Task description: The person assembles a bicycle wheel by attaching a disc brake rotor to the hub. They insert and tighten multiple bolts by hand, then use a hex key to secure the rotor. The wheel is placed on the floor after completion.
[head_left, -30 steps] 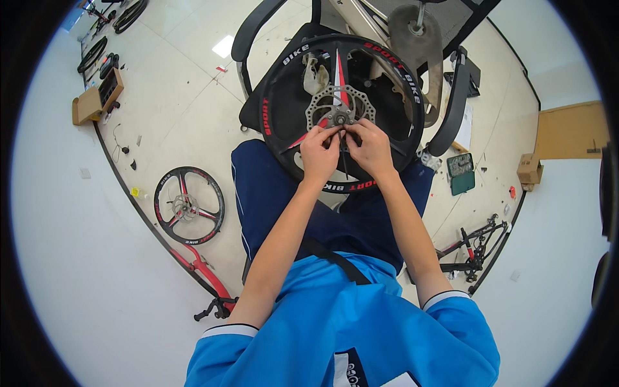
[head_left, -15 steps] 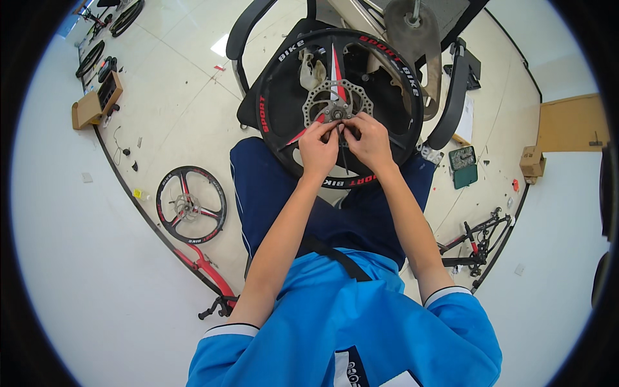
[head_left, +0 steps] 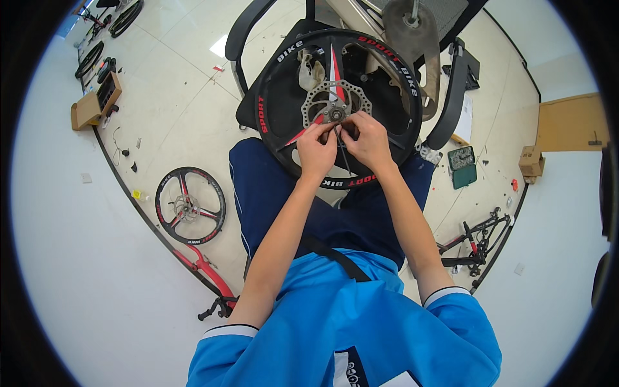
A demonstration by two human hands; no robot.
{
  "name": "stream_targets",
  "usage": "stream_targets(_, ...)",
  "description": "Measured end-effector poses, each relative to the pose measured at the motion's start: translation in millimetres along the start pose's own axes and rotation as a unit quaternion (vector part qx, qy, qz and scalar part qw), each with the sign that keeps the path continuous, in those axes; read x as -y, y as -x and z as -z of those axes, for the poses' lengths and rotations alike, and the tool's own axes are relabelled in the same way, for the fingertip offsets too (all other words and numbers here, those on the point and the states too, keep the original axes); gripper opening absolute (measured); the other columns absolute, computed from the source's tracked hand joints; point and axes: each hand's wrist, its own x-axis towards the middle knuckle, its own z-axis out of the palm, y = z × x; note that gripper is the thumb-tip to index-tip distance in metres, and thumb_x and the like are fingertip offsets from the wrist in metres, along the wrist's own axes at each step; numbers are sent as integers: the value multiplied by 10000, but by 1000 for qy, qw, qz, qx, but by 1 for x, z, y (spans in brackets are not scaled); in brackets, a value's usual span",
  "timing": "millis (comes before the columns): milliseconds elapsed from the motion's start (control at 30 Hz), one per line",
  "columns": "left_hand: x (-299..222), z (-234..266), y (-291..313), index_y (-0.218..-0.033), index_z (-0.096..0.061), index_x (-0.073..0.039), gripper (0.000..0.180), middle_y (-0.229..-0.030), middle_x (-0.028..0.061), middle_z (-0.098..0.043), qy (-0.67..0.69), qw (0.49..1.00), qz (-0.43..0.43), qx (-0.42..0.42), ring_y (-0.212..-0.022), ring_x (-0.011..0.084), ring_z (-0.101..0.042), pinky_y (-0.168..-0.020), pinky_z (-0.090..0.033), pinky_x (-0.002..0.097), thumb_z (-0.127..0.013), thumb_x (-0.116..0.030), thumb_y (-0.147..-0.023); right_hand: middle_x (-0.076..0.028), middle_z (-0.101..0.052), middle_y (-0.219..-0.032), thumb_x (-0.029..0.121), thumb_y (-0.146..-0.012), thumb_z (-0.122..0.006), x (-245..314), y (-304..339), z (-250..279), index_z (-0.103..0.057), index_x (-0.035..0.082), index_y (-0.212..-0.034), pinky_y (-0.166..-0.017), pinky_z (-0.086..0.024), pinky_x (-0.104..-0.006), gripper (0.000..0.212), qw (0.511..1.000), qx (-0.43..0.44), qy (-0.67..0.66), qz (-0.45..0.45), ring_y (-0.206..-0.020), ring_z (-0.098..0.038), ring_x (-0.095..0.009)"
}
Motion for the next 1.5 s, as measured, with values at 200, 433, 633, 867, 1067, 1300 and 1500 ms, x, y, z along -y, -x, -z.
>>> stream_targets(200,-2,2,-1,-1025,-770,8,160,-676,18,-544,22,1000,3,3,-603,79,-453,-547,-358,268,-754,-83,-894,-82,-609,-758,69,-783,-775,0,2,-1,-739,20,-923,-575,-479,-326,152,1000,-13,-11,-4,-606,-598,-211)
stream_targets(433,3,13,3,-1009,-767,24,148,-674,13,-532,31,999,15,-37,-604,69,-448,-554,-357,260,-762,-63,-889,-81,-610,-746,93,-777,-800,-3,0,-4,-706,12,-847,-569,-479,-326,142,999,-9,34,0,-613,-615,-219)
stream_targets(633,1,13,4,-1014,-767,29,160,-671,19,-530,33,999,20,-30,-600,80,-449,-556,-359,264,-766,-62,-882,-74,-588,-715,102,-765,-821,6,-3,-3,-707,21,-845,-553,-457,-318,161,999,-34,15,-2,-591,-581,-205)
stream_targets(867,0,6,3,-1010,-765,30,162,-680,34,-546,35,999,17,-21,-594,96,-454,-552,-359,276,-762,-62,-877,-74,-586,-707,102,-764,-819,-4,-1,-3,-710,24,-822,-546,-450,-328,146,1000,-18,23,8,-580,-574,-212)
stream_targets(1067,1,6,3,-990,-768,21,145,-667,35,-548,33,999,15,-13,-589,109,-457,-547,-359,288,-758,-64,-873,-80,-605,-723,87,-772,-800,-1,-1,0,-703,26,-825,-554,-470,-331,126,999,-7,29,25,-595,-601,-225)
stream_targets(1300,3,4,2,-981,-768,24,132,-686,38,-584,38,999,31,-5,-604,98,-501,-564,-391,271,-754,-62,-881,-79,-615,-736,62,-788,-784,-5,0,-1,-707,26,-857,-558,-474,-314,110,999,-1,28,34,-597,-609,-221)
stream_targets(1500,21,25,12,-972,-767,28,123,-720,17,-611,104,991,71,-52,-628,60,-528,-578,-407,232,-761,-70,-898,-57,-645,-743,76,-865,-765,15,15,20,-721,12,-892,-558,-461,-258,82,996,-16,-72,-59,-610,-612,-117)
